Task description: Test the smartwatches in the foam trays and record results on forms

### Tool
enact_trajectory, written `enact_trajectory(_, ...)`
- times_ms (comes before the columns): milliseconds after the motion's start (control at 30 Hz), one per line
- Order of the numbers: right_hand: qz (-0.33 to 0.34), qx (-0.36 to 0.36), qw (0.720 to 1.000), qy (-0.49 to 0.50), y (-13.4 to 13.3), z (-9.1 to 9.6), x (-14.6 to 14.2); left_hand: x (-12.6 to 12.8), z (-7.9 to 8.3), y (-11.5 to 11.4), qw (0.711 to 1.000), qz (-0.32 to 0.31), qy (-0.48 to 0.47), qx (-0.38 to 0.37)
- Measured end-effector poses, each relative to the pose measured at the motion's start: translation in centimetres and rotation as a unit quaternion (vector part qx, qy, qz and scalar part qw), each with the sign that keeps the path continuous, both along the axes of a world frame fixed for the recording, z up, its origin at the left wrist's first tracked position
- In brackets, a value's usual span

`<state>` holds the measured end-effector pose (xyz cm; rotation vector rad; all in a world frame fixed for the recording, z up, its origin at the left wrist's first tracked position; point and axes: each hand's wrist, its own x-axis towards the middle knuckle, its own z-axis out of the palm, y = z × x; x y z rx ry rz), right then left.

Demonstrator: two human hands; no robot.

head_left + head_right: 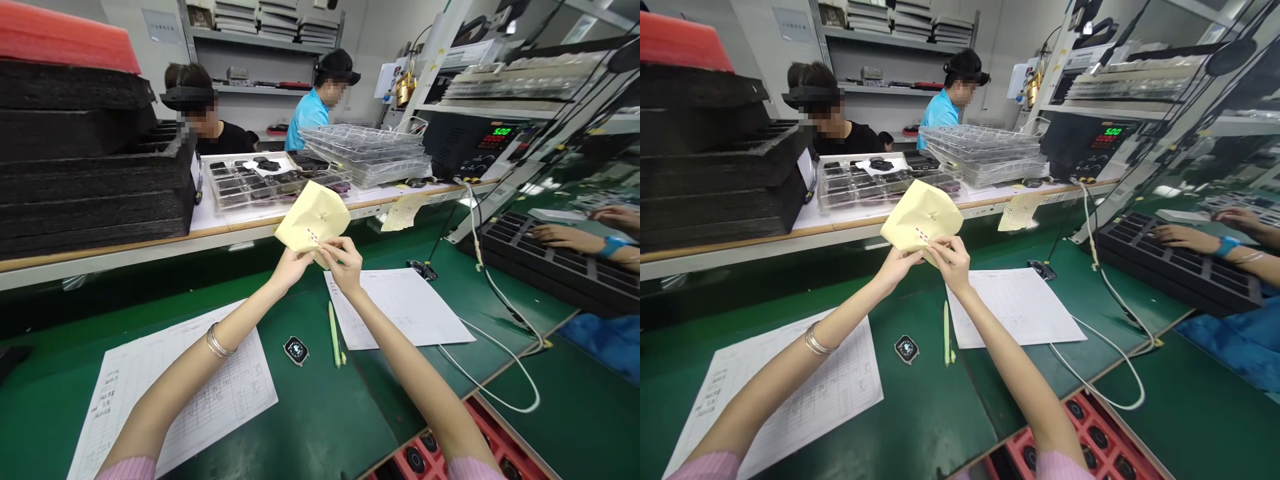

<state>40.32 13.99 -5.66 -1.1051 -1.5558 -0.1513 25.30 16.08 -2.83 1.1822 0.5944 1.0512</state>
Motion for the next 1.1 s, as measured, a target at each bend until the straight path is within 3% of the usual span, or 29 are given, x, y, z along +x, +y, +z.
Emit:
enact_trajectory(400, 0.071, -0.047, 0.995, 0.051, -0.2, 2.3, -0.3, -0.3, 0.2, 0.3, 0.999, 0.006, 0.045, 0.029)
enact_trajectory(633, 0.033, -0.051, 0.988, 0.139, -0.3, 2.6, -0.6, -1.0, 0.2, 0.1, 0.984, -0.024, 0.156, 0.087)
enact_trajectory(733, 0.026, -0.072, 0.979, 0.191, -1.9, 2.7, -0.9, -2.9, -1.3, -1.6, 0.951, -0.037, 0.280, 0.123)
enact_trajectory(833, 0.068, -0.150, 0.965, 0.206, -4.7, 2.0, -1.6, -5.7, -4.1, -5.0, 0.898, -0.053, 0.406, 0.160)
enact_trajectory(967, 0.155, -0.297, 0.922, 0.196, -8.7, -0.9, -3.2, -8.0, -7.3, -9.9, 0.830, -0.067, 0.518, 0.198)
enact_trajectory(1100, 0.197, -0.383, 0.886, 0.170, -11.1, -4.0, -4.9, -7.4, -8.9, -12.1, 0.794, -0.048, 0.561, 0.231)
